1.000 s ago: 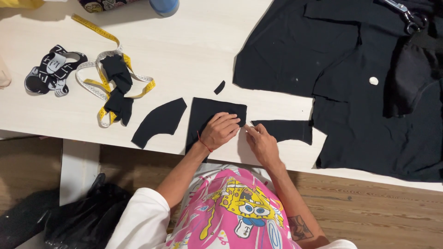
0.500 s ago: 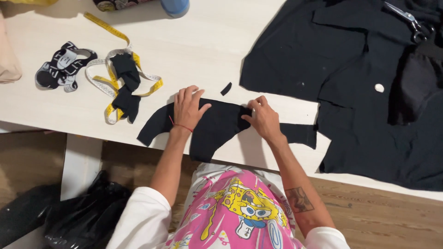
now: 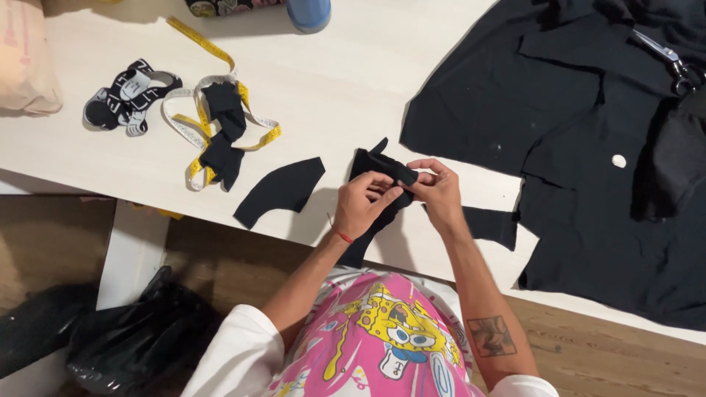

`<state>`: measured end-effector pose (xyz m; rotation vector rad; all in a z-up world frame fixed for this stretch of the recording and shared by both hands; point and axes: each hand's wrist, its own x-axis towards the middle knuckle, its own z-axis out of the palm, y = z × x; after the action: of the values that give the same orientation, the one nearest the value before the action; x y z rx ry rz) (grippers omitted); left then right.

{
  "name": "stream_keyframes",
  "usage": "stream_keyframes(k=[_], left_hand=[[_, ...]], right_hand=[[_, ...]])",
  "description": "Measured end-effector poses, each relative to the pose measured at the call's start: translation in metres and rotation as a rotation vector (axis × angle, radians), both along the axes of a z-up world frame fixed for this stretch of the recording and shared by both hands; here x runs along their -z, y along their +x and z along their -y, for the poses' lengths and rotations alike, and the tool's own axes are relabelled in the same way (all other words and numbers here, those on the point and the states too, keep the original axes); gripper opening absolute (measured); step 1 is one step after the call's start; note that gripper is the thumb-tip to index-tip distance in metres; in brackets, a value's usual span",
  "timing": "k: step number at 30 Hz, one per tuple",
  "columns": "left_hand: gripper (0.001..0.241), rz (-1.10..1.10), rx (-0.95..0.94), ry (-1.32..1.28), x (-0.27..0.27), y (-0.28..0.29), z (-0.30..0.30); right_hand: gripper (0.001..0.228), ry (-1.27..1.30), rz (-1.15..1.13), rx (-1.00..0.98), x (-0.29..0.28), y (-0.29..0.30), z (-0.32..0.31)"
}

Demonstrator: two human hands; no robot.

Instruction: The person uses scissors to cut a piece of black fabric laid out on a white table. They trim the edges of the fabric, fold the cut pieces, and arrange them on the table alongside other fabric scraps and a measuring tape.

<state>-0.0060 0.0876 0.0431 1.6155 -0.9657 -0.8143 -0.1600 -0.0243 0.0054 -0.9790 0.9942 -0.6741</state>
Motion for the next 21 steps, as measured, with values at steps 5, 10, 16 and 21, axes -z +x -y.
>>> stream_keyframes(k=[5, 10, 16, 21], left_hand=[[0.041, -0.143, -0.118, 0.013, -0.002, -0.005, -0.006], [0.025, -0.250, -0.147, 0.030, -0.003, 0.004, -0.015], [0.025, -0.495, -0.163, -0.044, 0.004, 0.026, -0.029], [0.024, -0.159, -0.128, -0.168, -0.074, 0.093, -0.039]], right_hand=[[0.040, -0.166, -0.113, 0.005, -0.007, 0.013, -0.022], [0.040, -0.254, -0.136, -0.052, -0.047, 0.028, -0.040], [0.024, -0.082, 0.023, -0.061, -0.042, 0.016, -0.033], [0.013, -0.338, -0.022, 0.082, -0.094, -0.010, 0.008]])
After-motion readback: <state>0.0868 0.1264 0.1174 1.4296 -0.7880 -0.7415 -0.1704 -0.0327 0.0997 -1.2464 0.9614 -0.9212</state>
